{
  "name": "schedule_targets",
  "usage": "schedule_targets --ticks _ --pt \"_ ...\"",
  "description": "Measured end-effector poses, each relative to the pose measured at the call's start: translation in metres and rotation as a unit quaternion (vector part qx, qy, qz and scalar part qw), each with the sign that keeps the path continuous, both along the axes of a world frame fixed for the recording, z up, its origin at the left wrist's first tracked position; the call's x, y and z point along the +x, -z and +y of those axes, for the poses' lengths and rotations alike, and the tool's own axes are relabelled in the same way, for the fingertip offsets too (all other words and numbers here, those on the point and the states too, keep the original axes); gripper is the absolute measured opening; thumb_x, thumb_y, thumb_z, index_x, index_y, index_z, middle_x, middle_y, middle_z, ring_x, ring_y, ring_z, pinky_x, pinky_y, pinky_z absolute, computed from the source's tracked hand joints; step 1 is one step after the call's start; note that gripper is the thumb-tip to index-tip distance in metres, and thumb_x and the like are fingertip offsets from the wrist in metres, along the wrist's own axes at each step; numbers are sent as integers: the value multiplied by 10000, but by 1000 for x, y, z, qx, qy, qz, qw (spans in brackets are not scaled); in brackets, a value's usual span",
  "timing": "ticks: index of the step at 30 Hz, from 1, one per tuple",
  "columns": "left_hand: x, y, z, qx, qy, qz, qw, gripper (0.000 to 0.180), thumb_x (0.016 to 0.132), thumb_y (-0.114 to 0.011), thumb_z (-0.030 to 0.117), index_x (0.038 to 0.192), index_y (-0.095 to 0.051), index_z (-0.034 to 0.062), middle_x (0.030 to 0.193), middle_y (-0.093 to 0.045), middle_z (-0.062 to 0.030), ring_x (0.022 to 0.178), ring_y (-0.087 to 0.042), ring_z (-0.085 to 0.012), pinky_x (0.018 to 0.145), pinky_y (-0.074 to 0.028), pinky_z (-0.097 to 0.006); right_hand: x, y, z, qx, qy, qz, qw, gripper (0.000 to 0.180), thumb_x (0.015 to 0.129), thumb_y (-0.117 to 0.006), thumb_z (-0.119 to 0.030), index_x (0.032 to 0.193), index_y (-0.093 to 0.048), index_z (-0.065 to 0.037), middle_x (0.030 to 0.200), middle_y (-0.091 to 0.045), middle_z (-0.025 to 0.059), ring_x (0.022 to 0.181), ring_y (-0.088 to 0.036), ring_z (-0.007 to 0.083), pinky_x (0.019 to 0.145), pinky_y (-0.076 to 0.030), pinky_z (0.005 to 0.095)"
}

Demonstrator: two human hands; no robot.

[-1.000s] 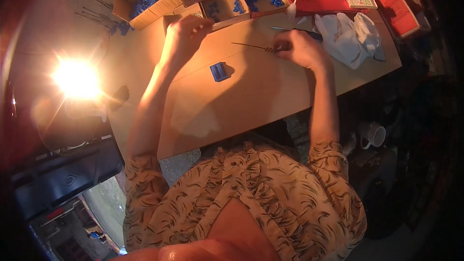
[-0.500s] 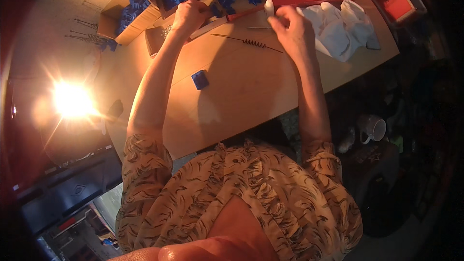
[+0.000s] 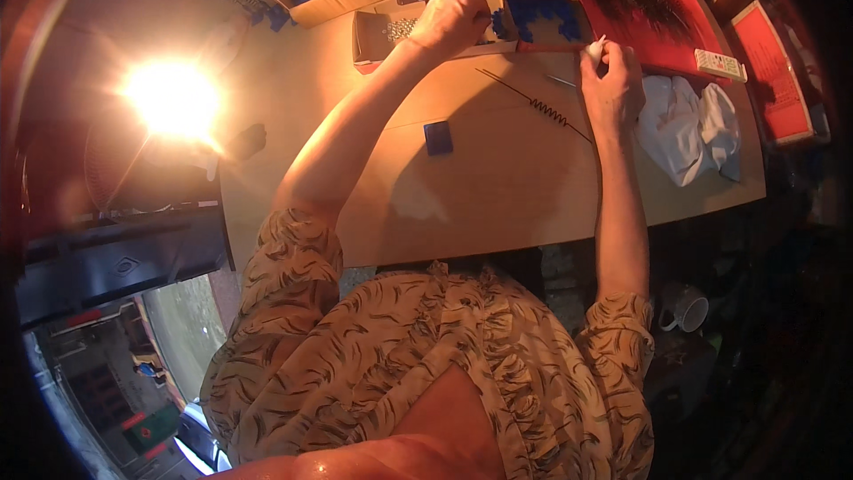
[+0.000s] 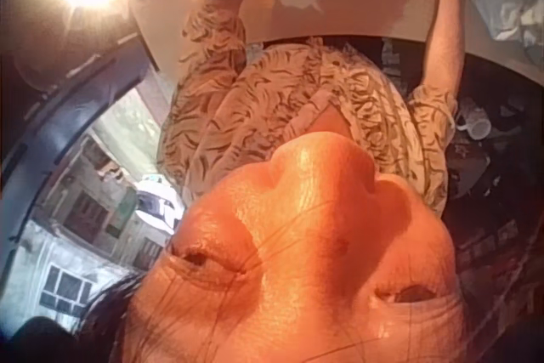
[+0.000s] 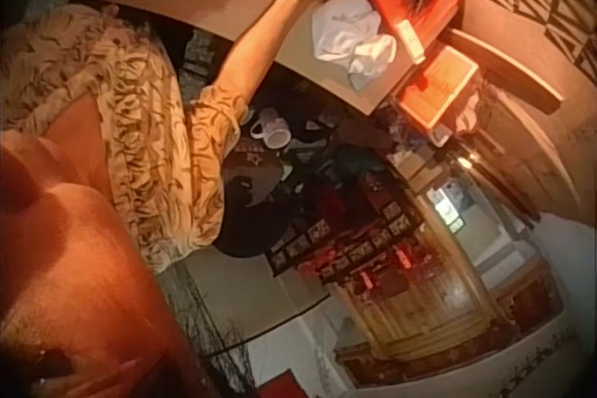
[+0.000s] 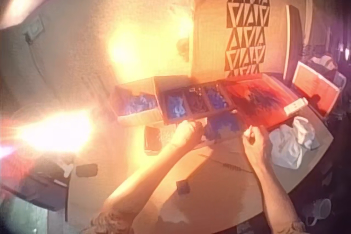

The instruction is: Assembling small electronic or mechanical components using a screwdriver.

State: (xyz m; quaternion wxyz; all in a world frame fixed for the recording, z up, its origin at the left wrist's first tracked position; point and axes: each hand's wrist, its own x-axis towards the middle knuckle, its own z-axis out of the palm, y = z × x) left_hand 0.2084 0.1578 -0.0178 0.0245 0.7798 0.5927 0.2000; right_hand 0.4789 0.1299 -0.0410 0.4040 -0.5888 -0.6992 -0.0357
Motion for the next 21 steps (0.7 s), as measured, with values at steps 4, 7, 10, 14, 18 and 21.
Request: schedule_targets --ticks 4,7,10,14,18,21 --pt "2 -53 -55 -31 7 -294 955 175 854 -730 203 934 -737 48 823 -740 -92 756 -722 -172 711 -581 -310 4 5 -1 34 -22 10 999 272 838 -756 -245 1015 -666 -59 1012 -637 104 952 -637 325 757 -529 432" --pt "-17 -52 -82 -119 47 -478 869 162 927 -717 188 991 -725 39 860 -730 -41 805 -692 -108 749 -564 -276 6 7 -4 79 -59 -38 994 317 818 -782 -252 1038 -685 -45 1113 -623 101 1036 -609 309 811 -528 428" --pt "-23 -52 -106 -185 68 -613 765 177 973 -680 181 1081 -703 43 914 -711 -43 835 -670 -113 776 -547 -269 12 8 -2 85 -52 -82 992 313 818 -791 -210 1061 -689 -42 1111 -625 89 1016 -609 287 795 -533 398" --pt "-30 -40 -130 -263 114 -735 615 181 990 -648 160 1099 -692 23 966 -689 -44 895 -647 -111 776 -523 -225 3 -11 -16 32 -104 66 992 280 841 -785 -165 1073 -694 -37 1131 -655 74 1000 -630 215 794 -533 344" --pt "-33 -18 -144 -292 80 -813 498 213 989 -648 196 1111 -664 22 982 -674 -38 887 -641 -111 789 -523 -198 -26 -46 -49 -61 -227 243 941 250 901 -742 -119 1107 -662 -5 1119 -712 91 994 -649 136 852 -519 281" --pt "-30 -12 -152 -315 104 -862 384 129 1007 -617 187 1061 -639 72 944 -669 -15 867 -640 -87 821 -545 -217 -52 -70 -72 -109 -367 351 855 284 965 -640 -84 1210 -575 44 1069 -694 172 938 -671 184 874 -545 327"
